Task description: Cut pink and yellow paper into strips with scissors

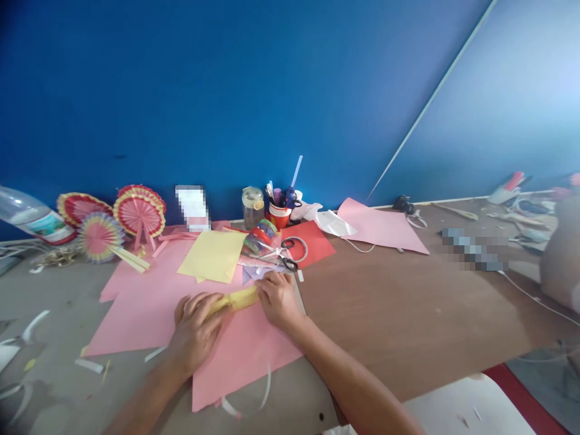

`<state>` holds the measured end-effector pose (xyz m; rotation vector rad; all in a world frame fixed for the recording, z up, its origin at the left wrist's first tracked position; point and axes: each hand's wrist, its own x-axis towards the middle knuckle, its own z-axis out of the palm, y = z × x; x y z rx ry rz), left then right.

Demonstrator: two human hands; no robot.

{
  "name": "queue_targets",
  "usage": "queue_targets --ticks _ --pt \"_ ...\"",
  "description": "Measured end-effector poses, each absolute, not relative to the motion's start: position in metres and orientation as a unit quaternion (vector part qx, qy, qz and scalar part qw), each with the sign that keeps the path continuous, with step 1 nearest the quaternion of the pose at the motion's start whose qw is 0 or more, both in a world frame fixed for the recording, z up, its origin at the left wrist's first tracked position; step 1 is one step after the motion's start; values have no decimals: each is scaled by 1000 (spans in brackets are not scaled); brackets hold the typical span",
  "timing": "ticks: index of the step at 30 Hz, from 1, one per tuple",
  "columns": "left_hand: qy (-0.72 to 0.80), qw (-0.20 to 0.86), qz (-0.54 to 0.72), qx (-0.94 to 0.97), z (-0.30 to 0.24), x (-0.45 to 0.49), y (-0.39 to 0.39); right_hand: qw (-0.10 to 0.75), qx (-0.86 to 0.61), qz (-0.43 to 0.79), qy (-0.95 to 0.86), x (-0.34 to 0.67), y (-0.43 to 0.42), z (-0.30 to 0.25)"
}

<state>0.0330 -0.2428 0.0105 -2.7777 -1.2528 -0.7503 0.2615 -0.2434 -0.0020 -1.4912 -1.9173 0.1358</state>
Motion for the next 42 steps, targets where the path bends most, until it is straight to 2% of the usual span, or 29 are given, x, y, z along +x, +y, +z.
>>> queue_targets --ticks 4,11,17,20,27,42 --pt "-423 26 -195 -885 2 27 -238 340 -621 16 -706 281 -233 -4" --pt "-393 -5 -171 -903 0 26 -241 249 -622 -17 -742 290 -217 12" --pt "-409 27 -113 -905 -10 25 -239 342 -504 22 -793 248 -250 29" --pt "-410 39 -95 -906 -15 25 -239 297 -429 66 -851 230 -268 19" --pt "-395 41 -84 -914 -21 14 -239 165 -457 52 -873 237 -273 -12" --pt "-448 58 -74 -889 -16 2 -247 101 -521 38 -847 259 -285 -11"
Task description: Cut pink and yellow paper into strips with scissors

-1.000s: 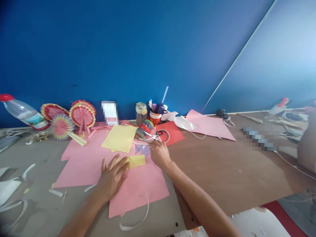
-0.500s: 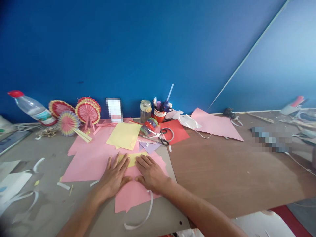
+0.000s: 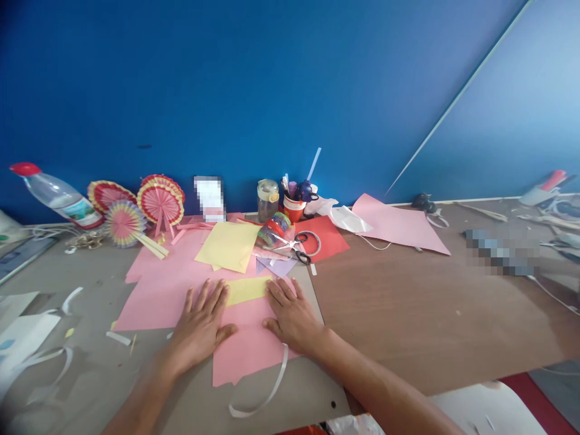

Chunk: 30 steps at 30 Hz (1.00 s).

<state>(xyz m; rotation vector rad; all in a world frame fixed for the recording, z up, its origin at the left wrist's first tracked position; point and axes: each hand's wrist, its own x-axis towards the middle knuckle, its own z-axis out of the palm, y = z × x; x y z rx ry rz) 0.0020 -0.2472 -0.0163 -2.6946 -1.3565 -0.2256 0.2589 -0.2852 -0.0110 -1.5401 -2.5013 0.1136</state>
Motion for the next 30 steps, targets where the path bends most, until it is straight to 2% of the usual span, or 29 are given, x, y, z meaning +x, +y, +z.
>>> queue_targets --ticks 9,16,21,25,30 --pt "-493 2 -71 -867 -4 -16 -234 86 -536 46 -838 260 -289 -9" --pt "-487 -6 -359 -796 29 -15 -221 71 -533 48 -842 261 -289 -8" --pt "-396 -42 -376 -836 17 11 -232 82 -536 55 -839 260 -289 -9" --pt "-346 -57 -363 -863 5 29 -237 142 -521 67 -839 258 -292 -4" --pt "-291 -92 -235 -923 2 36 -242 308 -510 124 -793 267 -279 6"
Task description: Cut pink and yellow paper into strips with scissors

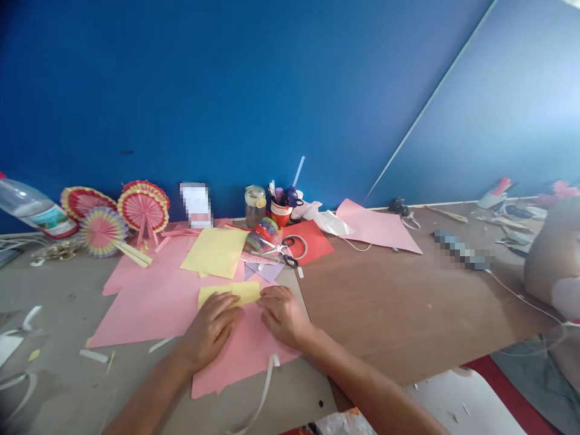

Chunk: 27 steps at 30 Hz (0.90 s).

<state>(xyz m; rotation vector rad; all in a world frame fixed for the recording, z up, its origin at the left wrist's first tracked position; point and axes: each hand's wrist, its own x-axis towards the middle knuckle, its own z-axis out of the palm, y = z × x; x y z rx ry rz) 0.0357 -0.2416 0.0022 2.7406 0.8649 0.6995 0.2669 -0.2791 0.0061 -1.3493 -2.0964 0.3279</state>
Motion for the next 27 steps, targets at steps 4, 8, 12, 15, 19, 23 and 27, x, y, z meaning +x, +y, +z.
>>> queue_targets --ticks 4,8,12,15,19,23,27 --pt "302 73 173 935 -3 34 -243 290 -600 64 -743 284 -243 13" --pt "305 52 154 938 -8 33 -243 103 -668 -36 -736 290 -206 18" --pt "311 46 142 939 -11 34 -244 58 -663 -58 -744 285 -188 15" --pt "317 41 134 938 -13 34 -244 34 -660 -69 -747 282 -183 10" --pt "315 38 126 940 -17 33 -244 25 -664 -79 -743 283 -183 8" --pt "318 41 123 939 -21 32 -243 45 -666 -86 -739 283 -190 17" --pt "327 39 133 935 -25 33 -243 86 -670 -90 -732 284 -204 28"
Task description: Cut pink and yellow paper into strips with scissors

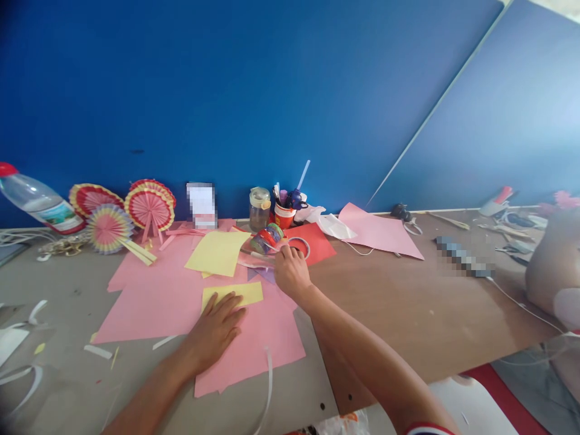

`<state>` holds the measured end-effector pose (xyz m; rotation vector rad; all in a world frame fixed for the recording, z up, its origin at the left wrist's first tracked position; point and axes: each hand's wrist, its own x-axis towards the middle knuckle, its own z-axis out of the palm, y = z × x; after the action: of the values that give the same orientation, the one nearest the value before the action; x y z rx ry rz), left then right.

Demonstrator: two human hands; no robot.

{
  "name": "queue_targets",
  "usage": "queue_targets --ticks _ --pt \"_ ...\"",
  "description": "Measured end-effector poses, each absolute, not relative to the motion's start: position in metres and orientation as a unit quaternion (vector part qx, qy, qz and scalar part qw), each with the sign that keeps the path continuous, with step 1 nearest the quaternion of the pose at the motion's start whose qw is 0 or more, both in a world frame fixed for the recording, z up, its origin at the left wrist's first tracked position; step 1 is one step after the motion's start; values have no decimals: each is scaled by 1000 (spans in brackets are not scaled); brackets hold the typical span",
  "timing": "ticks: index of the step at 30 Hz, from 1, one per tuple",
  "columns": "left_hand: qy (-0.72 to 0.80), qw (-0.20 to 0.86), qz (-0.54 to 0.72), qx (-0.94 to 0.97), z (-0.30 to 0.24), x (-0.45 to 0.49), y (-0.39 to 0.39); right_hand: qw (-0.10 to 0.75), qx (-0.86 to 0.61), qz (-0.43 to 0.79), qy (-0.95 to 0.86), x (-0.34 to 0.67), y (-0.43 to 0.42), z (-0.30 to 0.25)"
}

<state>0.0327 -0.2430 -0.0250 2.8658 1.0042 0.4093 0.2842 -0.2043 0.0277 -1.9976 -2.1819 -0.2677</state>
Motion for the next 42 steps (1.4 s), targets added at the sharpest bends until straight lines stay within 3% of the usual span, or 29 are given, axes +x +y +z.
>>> queue_targets --ticks 6,10,18,24,27,29,32,34,42 --pt "320 28 136 937 -24 32 -243 381 -582 78 -714 293 -215 23" --pt "316 27 130 939 -21 31 -243 477 -565 197 -644 301 -212 22" --pt "326 32 127 936 -24 31 -242 499 -533 244 -639 308 -209 40" --pt "324 49 128 936 -17 32 -244 556 -477 433 -525 303 -213 55" --pt "325 53 128 936 -17 32 -245 510 -468 479 -540 302 -231 54" --pt "323 48 122 937 -18 32 -244 386 -506 472 -610 300 -244 49" --pt "326 45 113 938 -19 32 -243 236 -561 346 -714 296 -253 38" --pt "328 51 112 936 -20 32 -244 211 -570 284 -742 294 -248 31" --pt "330 48 116 936 -17 33 -247 187 -640 220 -712 302 -186 19"
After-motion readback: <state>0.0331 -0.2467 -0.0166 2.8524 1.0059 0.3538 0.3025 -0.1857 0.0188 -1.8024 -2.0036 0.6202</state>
